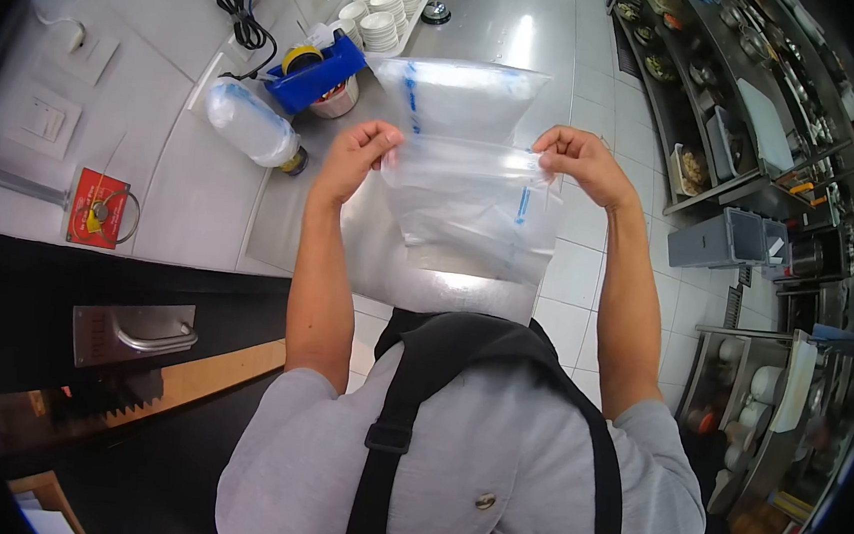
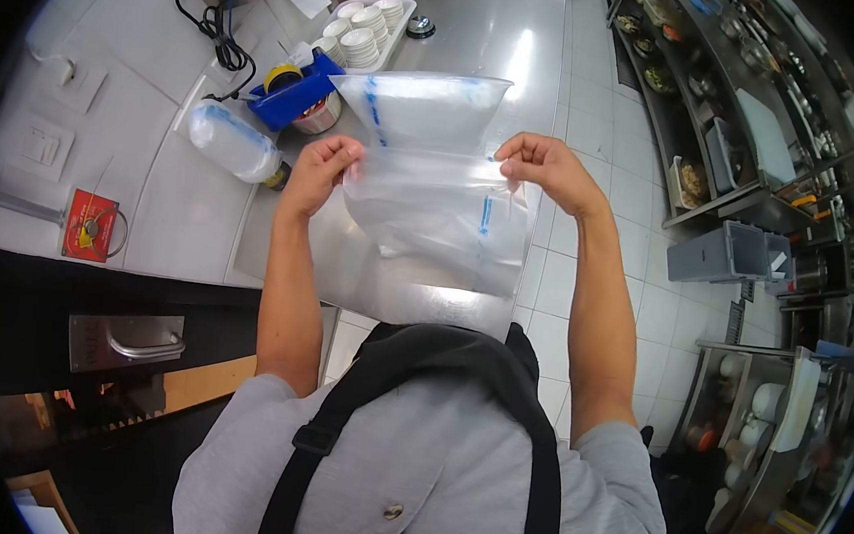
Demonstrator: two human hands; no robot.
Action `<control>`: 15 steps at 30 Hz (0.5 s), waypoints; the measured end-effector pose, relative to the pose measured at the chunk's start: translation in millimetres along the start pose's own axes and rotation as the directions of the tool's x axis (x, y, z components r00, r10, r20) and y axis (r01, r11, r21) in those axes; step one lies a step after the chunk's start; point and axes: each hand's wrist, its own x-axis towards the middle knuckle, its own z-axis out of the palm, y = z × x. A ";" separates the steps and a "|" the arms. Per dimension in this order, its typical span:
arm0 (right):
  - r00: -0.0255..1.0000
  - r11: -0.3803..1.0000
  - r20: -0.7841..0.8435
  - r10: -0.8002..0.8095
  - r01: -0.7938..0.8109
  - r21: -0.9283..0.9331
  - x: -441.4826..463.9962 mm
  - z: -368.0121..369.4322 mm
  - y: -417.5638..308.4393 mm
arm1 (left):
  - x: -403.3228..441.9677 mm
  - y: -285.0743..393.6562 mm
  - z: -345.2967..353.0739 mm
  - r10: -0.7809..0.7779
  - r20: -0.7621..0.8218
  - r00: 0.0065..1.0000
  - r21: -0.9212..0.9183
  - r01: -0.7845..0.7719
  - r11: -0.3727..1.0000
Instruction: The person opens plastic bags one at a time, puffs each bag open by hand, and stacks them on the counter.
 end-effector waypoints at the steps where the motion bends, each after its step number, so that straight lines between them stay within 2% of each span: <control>1: 0.998 0.999 -0.057 -0.033 0.033 -0.006 5.1 0.7 1.7 | 3.6 1.1 -0.3 0.034 -0.042 0.999 -0.041 -0.035 0.999; 2: 0.991 0.998 -0.116 -0.065 0.064 -0.015 12.6 0.0 4.4 | 8.3 3.0 0.6 0.067 -0.083 0.994 -0.082 -0.073 0.994; 5: 0.916 0.975 -0.341 -0.213 0.223 -0.012 38.6 -3.7 -5.5 | 26.1 33.2 9.4 0.246 -0.252 0.936 0.198 -0.199 0.960; 6: 0.869 0.958 -0.420 -0.264 0.287 -0.008 47.8 -1.2 -10.8 | 37.0 34.1 12.1 0.366 -0.321 0.873 0.297 -0.275 0.915; 7: 0.841 0.963 -0.469 -0.268 0.254 -0.094 54.2 2.7 -18.0 | 52.1 35.4 14.3 0.484 -0.372 0.792 0.399 -0.334 0.854; 8: 0.847 0.971 -0.477 -0.235 0.223 -0.081 62.8 4.9 -15.9 | 64.7 36.6 13.8 0.594 -0.405 0.695 0.500 -0.376 0.780; 9: 0.851 0.979 -0.486 -0.202 0.193 -0.068 72.4 5.8 -10.2 | 72.5 36.7 8.3 0.610 -0.408 0.680 0.684 -0.216 0.697; 10: 0.853 0.985 -0.493 -0.169 0.163 -0.056 79.5 5.5 -7.8 | 81.9 33.2 0.4 0.387 -0.493 0.779 0.447 -0.154 0.881; 11: 0.865 0.992 -0.487 -0.120 0.128 -0.016 83.7 4.0 -9.4 | 91.9 29.3 -8.1 0.140 -0.504 0.852 0.177 -0.056 0.983; 12: 0.875 0.996 -0.480 -0.068 0.091 0.025 86.9 2.3 -10.2 | 101.0 25.0 -17.6 -0.109 -0.439 0.892 -0.100 0.072 0.992; 13: 0.882 0.996 -0.471 -0.013 0.050 0.067 89.5 1.3 -10.1 | 106.2 26.7 -27.2 -0.216 -0.356 0.909 -0.256 0.127 0.958; 15: 0.897 0.986 -0.436 0.073 0.002 0.168 95.1 5.5 -14.7 | 110.3 28.7 -39.6 -0.390 -0.142 0.910 -0.527 0.264 0.808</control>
